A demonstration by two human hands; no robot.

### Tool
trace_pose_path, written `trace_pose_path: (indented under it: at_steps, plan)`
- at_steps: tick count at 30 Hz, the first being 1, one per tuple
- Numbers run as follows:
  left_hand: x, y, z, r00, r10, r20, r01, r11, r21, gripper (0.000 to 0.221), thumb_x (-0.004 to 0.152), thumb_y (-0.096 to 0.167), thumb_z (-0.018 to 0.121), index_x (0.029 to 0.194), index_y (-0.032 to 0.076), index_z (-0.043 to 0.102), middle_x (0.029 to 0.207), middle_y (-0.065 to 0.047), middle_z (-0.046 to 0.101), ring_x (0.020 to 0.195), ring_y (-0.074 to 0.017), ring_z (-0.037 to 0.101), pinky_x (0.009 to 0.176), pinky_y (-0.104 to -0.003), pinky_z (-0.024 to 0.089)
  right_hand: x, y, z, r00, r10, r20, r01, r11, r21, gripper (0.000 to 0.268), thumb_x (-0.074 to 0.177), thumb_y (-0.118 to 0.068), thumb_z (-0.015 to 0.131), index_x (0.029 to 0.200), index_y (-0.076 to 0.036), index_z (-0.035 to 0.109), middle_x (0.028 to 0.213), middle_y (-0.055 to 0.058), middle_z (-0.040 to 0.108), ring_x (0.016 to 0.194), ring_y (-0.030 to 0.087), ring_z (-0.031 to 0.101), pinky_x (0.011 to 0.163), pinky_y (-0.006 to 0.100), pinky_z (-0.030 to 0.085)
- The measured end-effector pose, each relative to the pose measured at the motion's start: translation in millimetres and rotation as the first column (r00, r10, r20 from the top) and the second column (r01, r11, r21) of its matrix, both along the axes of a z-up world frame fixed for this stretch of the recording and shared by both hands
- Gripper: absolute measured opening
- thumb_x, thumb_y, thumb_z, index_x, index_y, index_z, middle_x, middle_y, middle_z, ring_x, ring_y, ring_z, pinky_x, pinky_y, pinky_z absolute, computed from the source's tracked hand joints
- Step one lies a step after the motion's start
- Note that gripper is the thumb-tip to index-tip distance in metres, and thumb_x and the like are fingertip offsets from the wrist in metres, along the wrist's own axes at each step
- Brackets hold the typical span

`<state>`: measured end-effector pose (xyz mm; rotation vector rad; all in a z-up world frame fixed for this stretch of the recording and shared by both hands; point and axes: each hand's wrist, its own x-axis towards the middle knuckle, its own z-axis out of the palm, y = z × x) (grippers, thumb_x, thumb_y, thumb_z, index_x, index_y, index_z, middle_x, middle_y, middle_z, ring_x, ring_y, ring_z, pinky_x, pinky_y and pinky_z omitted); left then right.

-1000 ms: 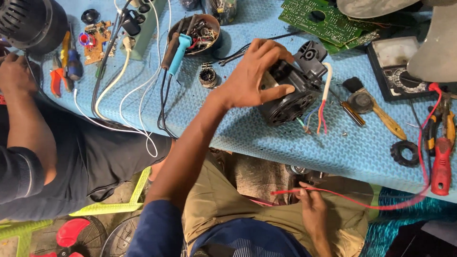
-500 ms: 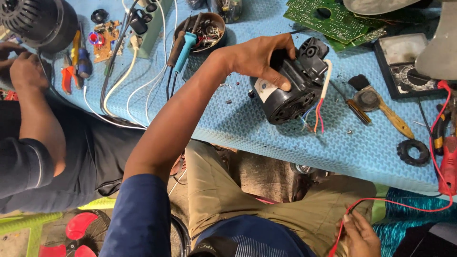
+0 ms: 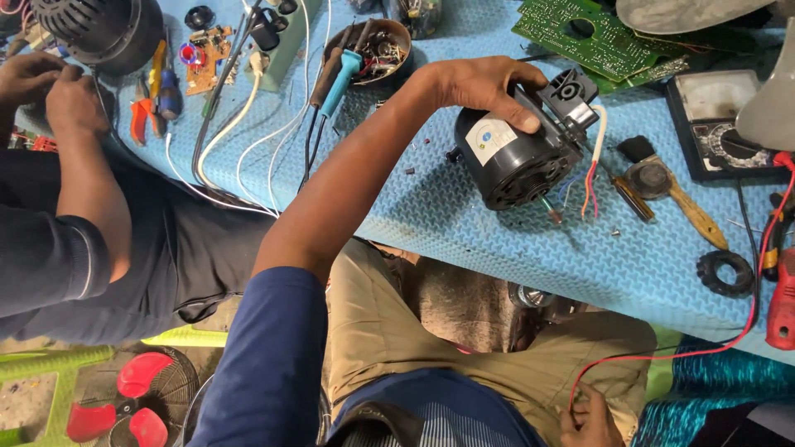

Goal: Testing the electrical connections and wiring of a motor using a multimeter and probes on a repair bench.

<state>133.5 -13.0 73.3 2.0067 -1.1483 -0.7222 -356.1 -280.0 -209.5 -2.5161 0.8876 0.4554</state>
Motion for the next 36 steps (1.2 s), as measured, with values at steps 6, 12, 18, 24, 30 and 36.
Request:
trace_pose_path:
  at_steps: [6, 12, 18, 24, 30, 36]
  plan:
    - [-6, -1, -8, 1.000, -0.010, 0.007, 0.011, 0.993, -0.114, 0.062, 0.080, 0.065, 0.076, 0.118, 0.018, 0.063, 0.116, -0.002, 0.068, 0.103, -0.0239, 0.070, 0.086, -0.042, 0.059, -6, -10, -19, 0.997, 0.078, 0.023, -0.077, 0.997, -0.028, 0.079, 0.085, -0.026, 0.081, 0.156, -0.027, 0.049, 0.109, 0.000, 0.076, 0.086, 0.019, 0.077, 0.078, 0.038, 0.063]
    - [-23, 15, -19, 0.996, 0.084, -0.027, -0.088, 0.931, -0.354, 0.052, 0.081, 0.049, 0.085, 0.111, 0.012, 0.065, 0.105, -0.003, 0.067, 0.095, -0.0173, 0.067, 0.080, -0.032, 0.056, -19, 3, -19, 0.977, 0.187, 0.105, -0.151, 0.947, -0.283, 0.100, 0.074, -0.040, 0.081, 0.166, -0.032, 0.040, 0.114, 0.003, 0.072, 0.095, 0.024, 0.073, 0.073, 0.038, 0.059]
    - [-44, 36, -28, 0.988, 0.123, -0.090, -0.152, 0.825, -0.545, 0.093, 0.088, 0.042, 0.095, 0.157, 0.028, 0.034, 0.135, -0.022, 0.068, 0.125, -0.0311, 0.071, 0.100, -0.046, 0.063, -6, 8, 0, 0.983, 0.143, -0.112, -0.163, 0.967, -0.195, 0.084, 0.082, -0.043, 0.078, 0.159, -0.042, 0.044, 0.121, -0.003, 0.068, 0.099, 0.020, 0.072, 0.079, 0.036, 0.060]
    - [-76, 44, -30, 0.936, 0.319, -0.147, -0.344, 0.748, -0.568, 0.094, 0.083, 0.047, 0.095, 0.154, 0.030, 0.037, 0.139, -0.020, 0.062, 0.125, -0.0345, 0.069, 0.095, -0.052, 0.068, -7, 7, -2, 0.969, 0.180, -0.167, -0.207, 0.965, -0.163, 0.074, 0.087, -0.047, 0.069, 0.156, -0.047, 0.042, 0.131, -0.005, 0.063, 0.111, 0.023, 0.069, 0.088, 0.040, 0.060]
    - [-95, 46, -20, 0.816, 0.502, -0.287, -0.578, 0.705, -0.412, 0.101, 0.070, 0.058, 0.089, 0.151, 0.024, 0.039, 0.125, -0.018, 0.068, 0.116, -0.0302, 0.072, 0.091, -0.046, 0.064, -37, 2, -30, 0.967, 0.229, 0.108, -0.167, 0.897, -0.409, 0.071, 0.078, -0.052, 0.075, 0.147, -0.040, 0.060, 0.117, -0.002, 0.066, 0.105, 0.022, 0.070, 0.086, 0.036, 0.061]
    - [-87, 57, -5, 0.927, 0.325, -0.186, -0.373, 0.852, -0.367, 0.099, 0.079, 0.051, 0.089, 0.156, 0.023, 0.033, 0.142, -0.020, 0.057, 0.129, -0.0315, 0.063, 0.103, -0.046, 0.061, -71, -23, -93, 0.942, -0.153, 0.298, 0.180, 0.981, -0.067, 0.066, 0.070, -0.037, 0.090, 0.122, -0.006, 0.062, 0.091, 0.018, 0.072, 0.085, 0.031, 0.071, 0.070, 0.040, 0.056]
